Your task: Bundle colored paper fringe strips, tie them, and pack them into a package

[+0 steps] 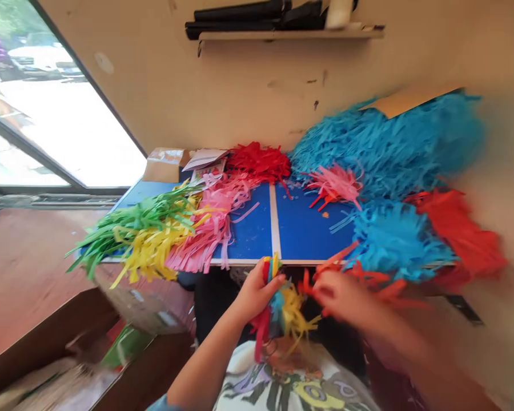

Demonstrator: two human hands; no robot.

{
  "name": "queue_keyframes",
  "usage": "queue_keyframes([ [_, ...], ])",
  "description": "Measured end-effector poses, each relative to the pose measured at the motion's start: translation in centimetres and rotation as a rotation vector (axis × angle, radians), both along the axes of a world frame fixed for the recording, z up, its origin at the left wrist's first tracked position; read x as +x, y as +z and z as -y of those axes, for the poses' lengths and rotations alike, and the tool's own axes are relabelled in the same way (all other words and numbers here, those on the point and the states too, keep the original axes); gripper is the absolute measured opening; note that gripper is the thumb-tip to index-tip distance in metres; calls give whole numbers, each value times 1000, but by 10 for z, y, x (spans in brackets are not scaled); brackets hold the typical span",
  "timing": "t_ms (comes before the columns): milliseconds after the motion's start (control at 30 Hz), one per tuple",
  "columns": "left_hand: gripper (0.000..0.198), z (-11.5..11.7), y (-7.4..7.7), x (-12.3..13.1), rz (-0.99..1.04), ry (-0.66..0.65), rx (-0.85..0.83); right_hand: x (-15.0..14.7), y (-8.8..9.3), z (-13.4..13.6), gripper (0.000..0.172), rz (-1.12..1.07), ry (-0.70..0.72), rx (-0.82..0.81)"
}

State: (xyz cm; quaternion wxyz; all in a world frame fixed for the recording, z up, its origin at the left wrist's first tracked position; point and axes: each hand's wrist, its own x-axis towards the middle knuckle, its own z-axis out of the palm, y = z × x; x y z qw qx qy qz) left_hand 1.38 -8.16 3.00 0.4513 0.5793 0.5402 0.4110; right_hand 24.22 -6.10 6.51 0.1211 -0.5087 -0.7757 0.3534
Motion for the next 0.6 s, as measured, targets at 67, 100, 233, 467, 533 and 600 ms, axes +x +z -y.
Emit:
queue_keyframes([
  [67,14,1,2,3,-30,29,25,-10,-28,14,15,13,140,-80],
  [100,14,1,1,2,-46,44,34,-8,-38,18,16,-20,36,-20],
  [233,14,3,-1,-10,-39,93,26,14,-57,15,49,-12,-538,318],
  [467,14,7,1,-16,-147,94,62,8,-58,34,23,11,-57,255],
  [533,13,8,0,-14,-191,121,71,7,-51,34,23,-16,-61,332],
  [600,12,7,-4,-10,-246,170,86,0,-45,26,24,-3,-150,449],
])
